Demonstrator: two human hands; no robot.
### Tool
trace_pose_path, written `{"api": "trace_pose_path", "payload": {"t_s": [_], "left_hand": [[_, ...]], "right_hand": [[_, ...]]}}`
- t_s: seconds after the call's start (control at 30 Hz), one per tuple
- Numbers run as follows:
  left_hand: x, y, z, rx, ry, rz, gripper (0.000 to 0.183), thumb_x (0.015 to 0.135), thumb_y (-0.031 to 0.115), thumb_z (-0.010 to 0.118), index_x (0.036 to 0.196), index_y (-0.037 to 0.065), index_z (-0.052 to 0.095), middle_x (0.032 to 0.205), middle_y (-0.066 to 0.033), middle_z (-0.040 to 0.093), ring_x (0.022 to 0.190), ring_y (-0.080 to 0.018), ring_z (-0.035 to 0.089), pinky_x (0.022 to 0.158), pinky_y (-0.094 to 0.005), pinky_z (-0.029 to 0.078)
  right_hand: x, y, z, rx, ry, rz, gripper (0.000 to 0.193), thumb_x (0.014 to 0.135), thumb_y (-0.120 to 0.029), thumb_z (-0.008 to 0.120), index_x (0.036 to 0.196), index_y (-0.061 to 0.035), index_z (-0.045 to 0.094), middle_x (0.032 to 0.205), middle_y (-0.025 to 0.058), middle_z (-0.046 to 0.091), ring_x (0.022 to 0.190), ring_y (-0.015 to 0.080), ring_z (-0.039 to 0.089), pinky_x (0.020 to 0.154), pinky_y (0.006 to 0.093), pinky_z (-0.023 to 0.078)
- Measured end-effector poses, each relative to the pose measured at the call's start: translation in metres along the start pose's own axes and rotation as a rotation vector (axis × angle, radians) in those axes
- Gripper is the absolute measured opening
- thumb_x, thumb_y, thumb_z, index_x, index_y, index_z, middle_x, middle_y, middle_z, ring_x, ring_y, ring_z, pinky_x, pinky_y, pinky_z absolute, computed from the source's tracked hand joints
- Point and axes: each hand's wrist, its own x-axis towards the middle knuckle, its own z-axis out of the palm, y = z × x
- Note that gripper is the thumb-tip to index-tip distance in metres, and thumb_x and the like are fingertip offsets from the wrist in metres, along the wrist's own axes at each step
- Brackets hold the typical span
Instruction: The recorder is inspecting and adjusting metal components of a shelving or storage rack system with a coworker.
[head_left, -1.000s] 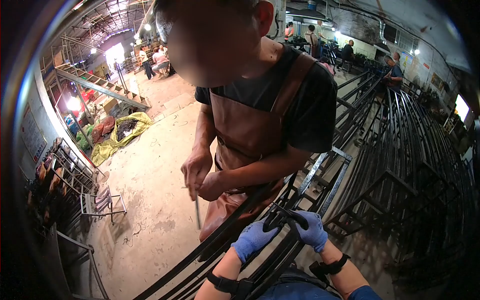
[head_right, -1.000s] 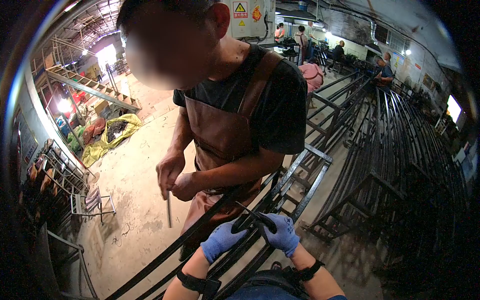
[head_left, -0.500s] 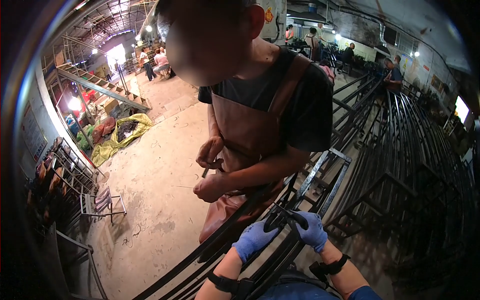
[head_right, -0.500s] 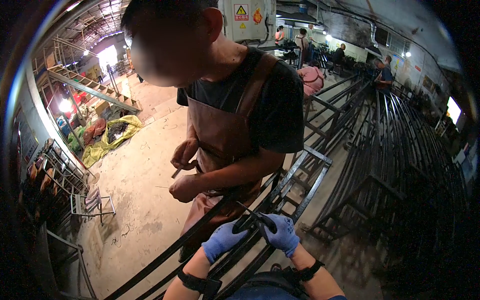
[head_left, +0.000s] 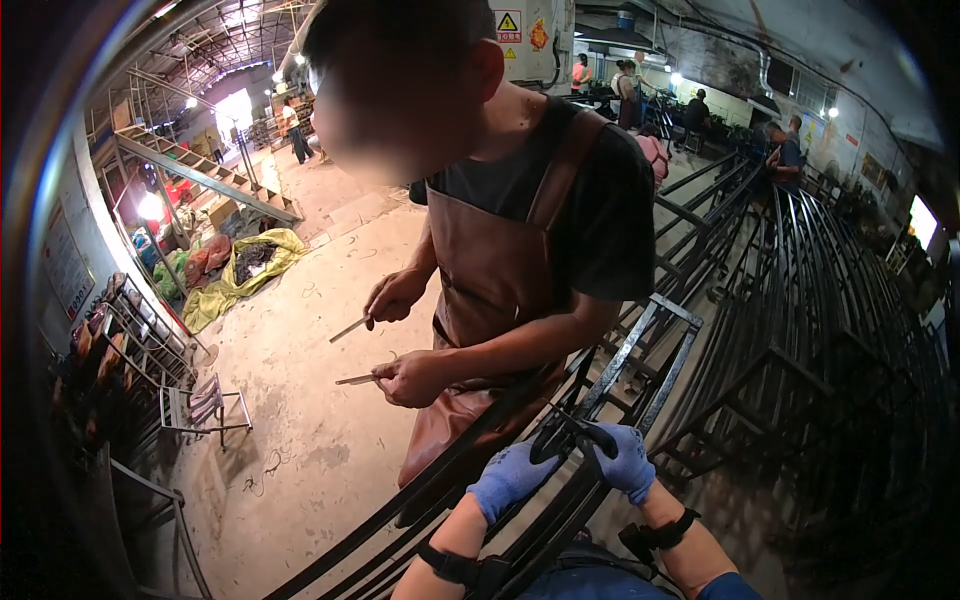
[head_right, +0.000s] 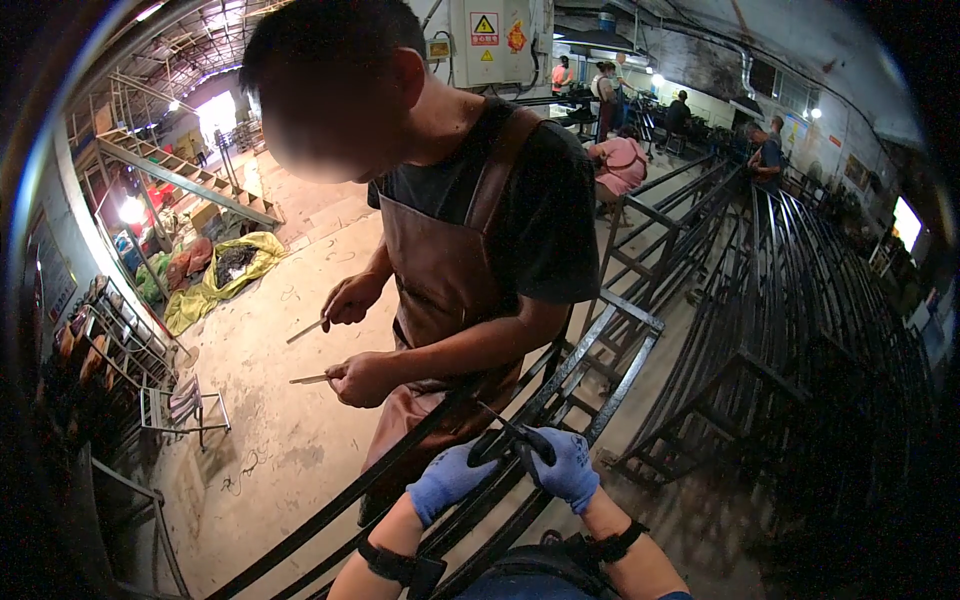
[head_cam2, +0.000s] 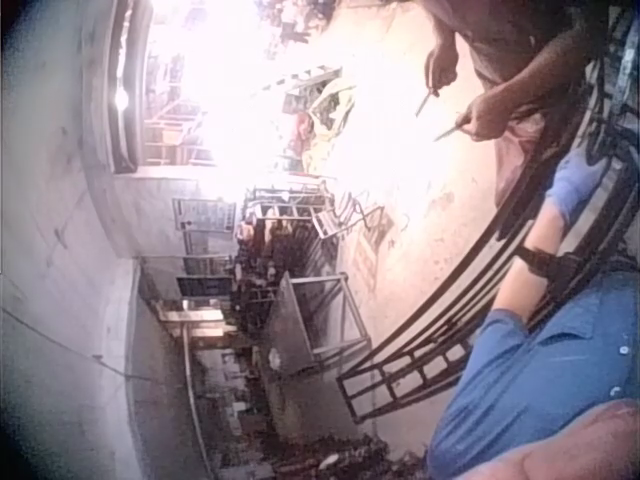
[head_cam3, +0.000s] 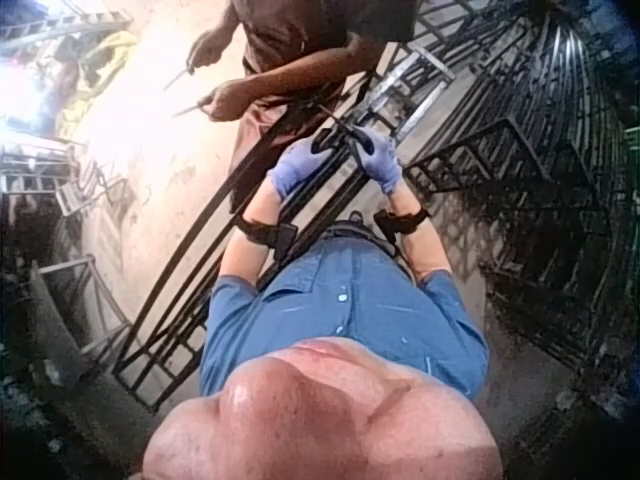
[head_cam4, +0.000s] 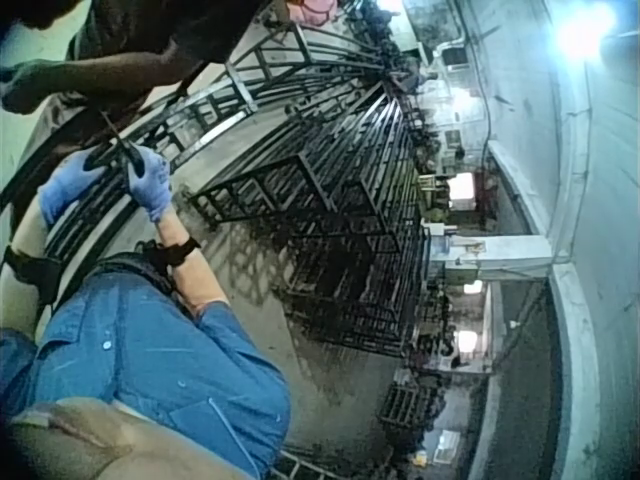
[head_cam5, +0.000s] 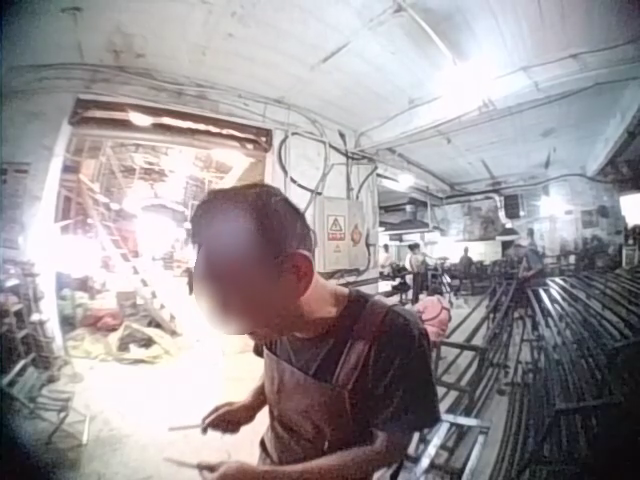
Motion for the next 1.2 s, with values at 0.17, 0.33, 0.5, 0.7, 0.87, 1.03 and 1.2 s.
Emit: {"api": "trace_pose_path", "payload": {"t_s": [0.17,0.33,0.5,0.7,0.87,1.03,1.2], "left_hand": [[-0.001,0.001,0.000,0.005,0.023,0.041,0.051,0.084,0.044,0.059,0.112,0.002,0.065,0.104,-0.0251,0.065,0.100,-0.0388,0.062,0.088,-0.0413,0.048],[0.001,0.000,-0.003,0.049,-0.096,-0.059,0.045,0.091,0.039,0.056,0.123,0.008,0.059,0.116,-0.0184,0.064,0.108,-0.0323,0.060,0.095,-0.0365,0.043],[-0.005,0.013,-0.008,0.016,-0.081,-0.035,0.044,0.090,0.038,0.056,0.120,0.006,0.060,0.113,-0.0194,0.065,0.106,-0.0332,0.061,0.093,-0.0367,0.044],[-0.014,0.029,-0.019,0.034,-0.088,-0.069,0.044,0.088,0.037,0.058,0.118,0.004,0.061,0.111,-0.0216,0.065,0.105,-0.0338,0.061,0.092,-0.0370,0.045],[-0.014,0.022,-0.018,0.031,-0.093,-0.061,0.050,0.085,0.043,0.056,0.125,0.011,0.058,0.118,-0.0207,0.061,0.110,-0.0377,0.057,0.094,-0.0414,0.046],[-0.015,0.019,-0.013,-0.003,-0.010,0.034,0.044,0.087,0.035,0.058,0.118,0.004,0.061,0.112,-0.0215,0.065,0.105,-0.0349,0.061,0.092,-0.0373,0.045],[-0.017,0.017,-0.014,0.031,0.025,0.093,0.046,0.087,0.038,0.057,0.118,0.004,0.061,0.113,-0.0228,0.064,0.107,-0.0363,0.060,0.091,-0.0390,0.045]], "right_hand": [[-0.001,0.003,0.002,-0.022,-0.022,0.034,0.027,0.079,-0.011,0.064,0.103,0.0001,0.067,0.087,0.0187,0.067,0.076,0.0331,0.066,0.068,0.0355,0.052],[0.000,0.003,0.003,-0.004,-0.040,0.069,0.027,0.078,-0.011,0.063,0.103,0.0003,0.067,0.089,0.0194,0.067,0.079,0.0343,0.066,0.069,0.0365,0.052],[-0.001,0.002,0.006,0.007,0.046,-0.023,0.023,0.080,-0.011,0.061,0.099,0.0010,0.068,0.072,0.0182,0.062,0.061,0.0292,0.061,0.059,0.0341,0.047],[-0.002,0.000,0.007,0.031,0.030,-0.009,0.022,0.081,-0.010,0.059,0.097,0.0014,0.068,0.071,0.0159,0.064,0.062,0.0255,0.063,0.059,0.0332,0.047],[-0.005,-0.003,0.009,0.048,0.000,0.073,0.017,0.085,-0.010,0.062,0.094,0.0023,0.068,0.064,0.0116,0.060,0.057,0.0151,0.058,0.056,0.0287,0.045],[-0.008,0.007,0.016,0.038,0.061,0.005,0.016,0.086,-0.011,0.063,0.093,0.0025,0.068,0.063,0.0108,0.059,0.056,0.0130,0.055,0.055,0.0279,0.044],[-0.010,0.002,0.016,-0.006,0.046,0.039,0.016,0.085,-0.011,0.064,0.092,0.0038,0.067,0.065,0.0125,0.060,0.059,0.0121,0.056,0.057,0.0281,0.046]]}}
